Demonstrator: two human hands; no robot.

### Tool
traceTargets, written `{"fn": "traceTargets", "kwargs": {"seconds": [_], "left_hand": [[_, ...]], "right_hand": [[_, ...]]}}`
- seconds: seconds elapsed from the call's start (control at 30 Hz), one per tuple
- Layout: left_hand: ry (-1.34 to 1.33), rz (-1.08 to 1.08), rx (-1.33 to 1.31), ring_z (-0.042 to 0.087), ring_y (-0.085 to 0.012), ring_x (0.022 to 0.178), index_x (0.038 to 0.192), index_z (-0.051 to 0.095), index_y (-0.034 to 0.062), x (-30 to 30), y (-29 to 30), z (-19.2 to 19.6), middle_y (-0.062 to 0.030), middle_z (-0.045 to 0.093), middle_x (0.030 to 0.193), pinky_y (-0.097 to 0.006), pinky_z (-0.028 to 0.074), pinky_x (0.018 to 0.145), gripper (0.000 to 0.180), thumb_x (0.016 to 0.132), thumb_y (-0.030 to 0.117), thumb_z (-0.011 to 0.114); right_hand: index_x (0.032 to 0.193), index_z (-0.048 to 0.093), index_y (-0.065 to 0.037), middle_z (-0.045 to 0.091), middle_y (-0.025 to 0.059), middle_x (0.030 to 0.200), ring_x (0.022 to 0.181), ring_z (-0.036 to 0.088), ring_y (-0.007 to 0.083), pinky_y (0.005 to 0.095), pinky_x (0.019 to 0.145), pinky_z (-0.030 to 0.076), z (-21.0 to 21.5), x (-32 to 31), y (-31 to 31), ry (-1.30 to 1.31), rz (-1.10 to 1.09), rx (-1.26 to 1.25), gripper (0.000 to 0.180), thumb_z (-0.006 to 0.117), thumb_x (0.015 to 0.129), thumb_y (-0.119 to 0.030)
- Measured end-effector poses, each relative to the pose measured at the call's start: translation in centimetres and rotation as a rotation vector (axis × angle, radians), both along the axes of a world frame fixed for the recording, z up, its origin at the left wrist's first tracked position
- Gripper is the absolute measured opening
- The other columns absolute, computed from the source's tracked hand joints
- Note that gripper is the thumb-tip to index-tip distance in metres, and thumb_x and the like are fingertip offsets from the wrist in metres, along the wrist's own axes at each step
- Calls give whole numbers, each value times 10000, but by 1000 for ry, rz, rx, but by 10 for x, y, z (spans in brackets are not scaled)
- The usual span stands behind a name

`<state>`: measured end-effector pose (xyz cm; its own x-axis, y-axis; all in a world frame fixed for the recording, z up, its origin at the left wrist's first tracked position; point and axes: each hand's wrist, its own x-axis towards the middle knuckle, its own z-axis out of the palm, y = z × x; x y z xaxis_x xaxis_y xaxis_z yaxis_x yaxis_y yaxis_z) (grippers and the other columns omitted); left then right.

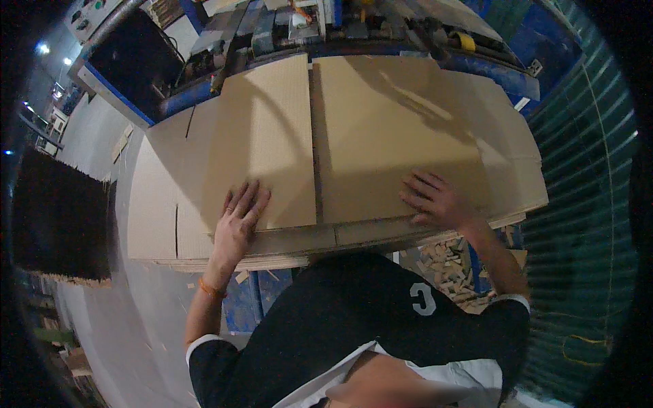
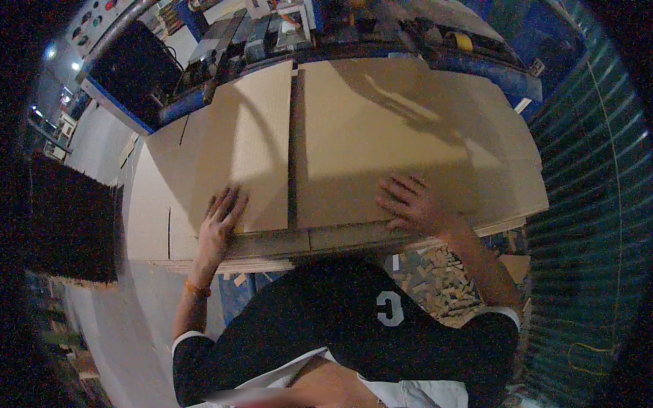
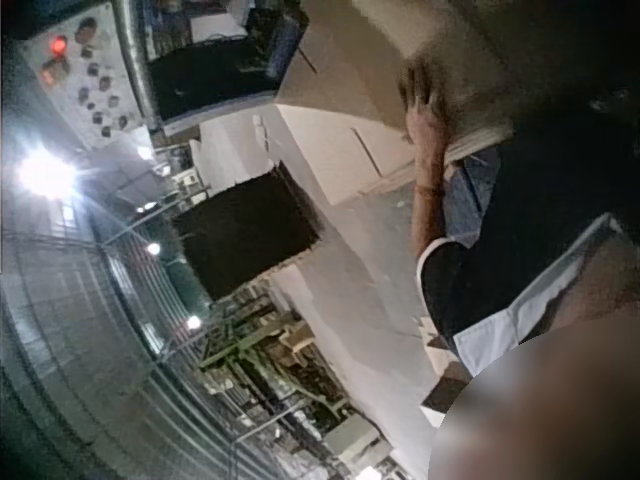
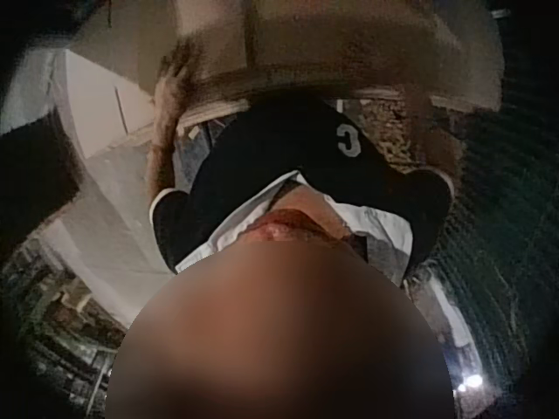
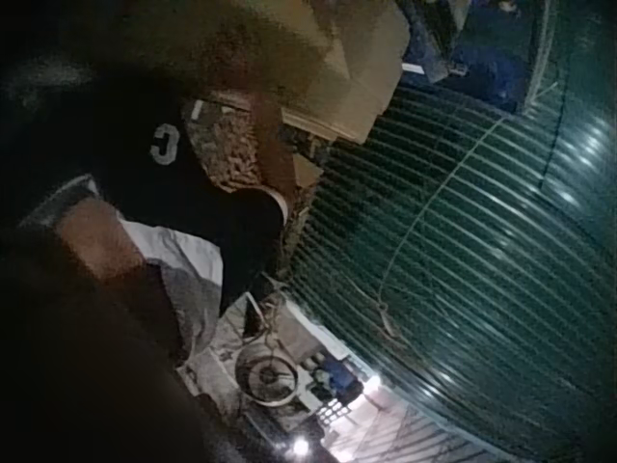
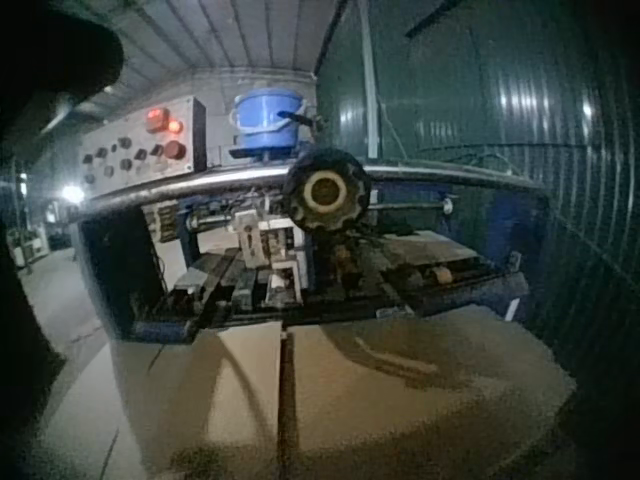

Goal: The person repeatedly picks up flat cardboard sheets from a stack and places them onto a conveyor belt. The hands lift each sheet and set it down in front of the camera, continuing the cycle throughout the clip.

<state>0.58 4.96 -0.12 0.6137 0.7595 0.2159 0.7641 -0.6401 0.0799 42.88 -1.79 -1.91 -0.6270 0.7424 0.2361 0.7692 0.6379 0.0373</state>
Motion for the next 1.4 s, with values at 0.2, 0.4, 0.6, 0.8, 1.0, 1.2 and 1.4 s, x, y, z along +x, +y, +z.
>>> {"fn": "traceTargets", "kwargs": {"seconds": [0.2, 0.4, 0.6, 0.8, 1.0, 1.2, 1.4], "left_hand": [[-214, -30, 71, 356, -317, 1255, 1316, 426, 145, 14, 63, 2, -139, 397, 1350, -444, 249, 1061, 549, 781, 105, 545], [-298, 48, 82, 367, -331, 1239, 1334, 394, 148, 48, 175, 2, -137, 416, 1327, -442, 260, 1049, 613, 762, 129, 613], [-125, 193, 356, 314, -349, 1271, 1370, 303, 115, 55, 177, 13, -155, 367, 1364, -431, 261, 1043, 765, 713, 133, 694], [-641, 726, 519, 422, -345, 1174, 1288, 348, -30, -106, 68, -18, -230, 426, 1269, -413, 352, 980, 672, 788, 272, 680], [-750, 1303, 210, 498, -345, 1076, 1285, 362, -25, -207, 8, -69, -211, 506, 1178, -447, 411, 904, 725, 779, 404, 654], [-525, 1496, 437, 499, -314, 1104, 1324, 367, 18, -200, 24, -63, -180, 432, 1310, -421, 390, 932, 698, 793, 399, 614], [-1730, 1074, 527, 573, -248, 837, 1041, 542, -40, -238, 5, -25, -134, 588, 959, -398, 473, 719, 393, 816, 276, 604]], "right_hand": [[1213, 505, -149, 459, 77, 1298, 1213, 411, 269, 439, 988, 337, 8, 17, 72, -43, -38, 39, 590, 483, 792, -562], [1265, 474, -133, 427, 87, 1332, 1248, 357, 280, 425, 1000, 311, 11, 25, 171, -43, -200, 11, 648, 490, 789, -574], [1306, 419, -116, 350, 85, 1386, 1274, 316, 278, 426, 1027, 276, 14, 21, 163, -6, -420, 12, 653, 517, 808, -526], [1325, 375, -51, 359, 180, 1367, 1257, 337, 349, 382, 1024, 309, 20, 86, 4, 463, -1070, 156, 641, 599, 809, -361], [1231, 466, 26, 431, 244, 1284, 1202, 398, 369, 414, 970, 353, -45, 120, -86, 351, -1640, 310, 611, 599, 800, -386], [1171, 527, 29, 562, 155, 1137, 852, 572, 239, 359, 736, 464, -45, 130, -70, 1306, -1345, 593, 392, 573, 820, -141], [1170, 490, 13, 587, 102, 1068, 840, 567, 178, 307, 721, 456, -34, 137, -45, 1986, -755, 1223, 366, 536, 807, 4]]}}
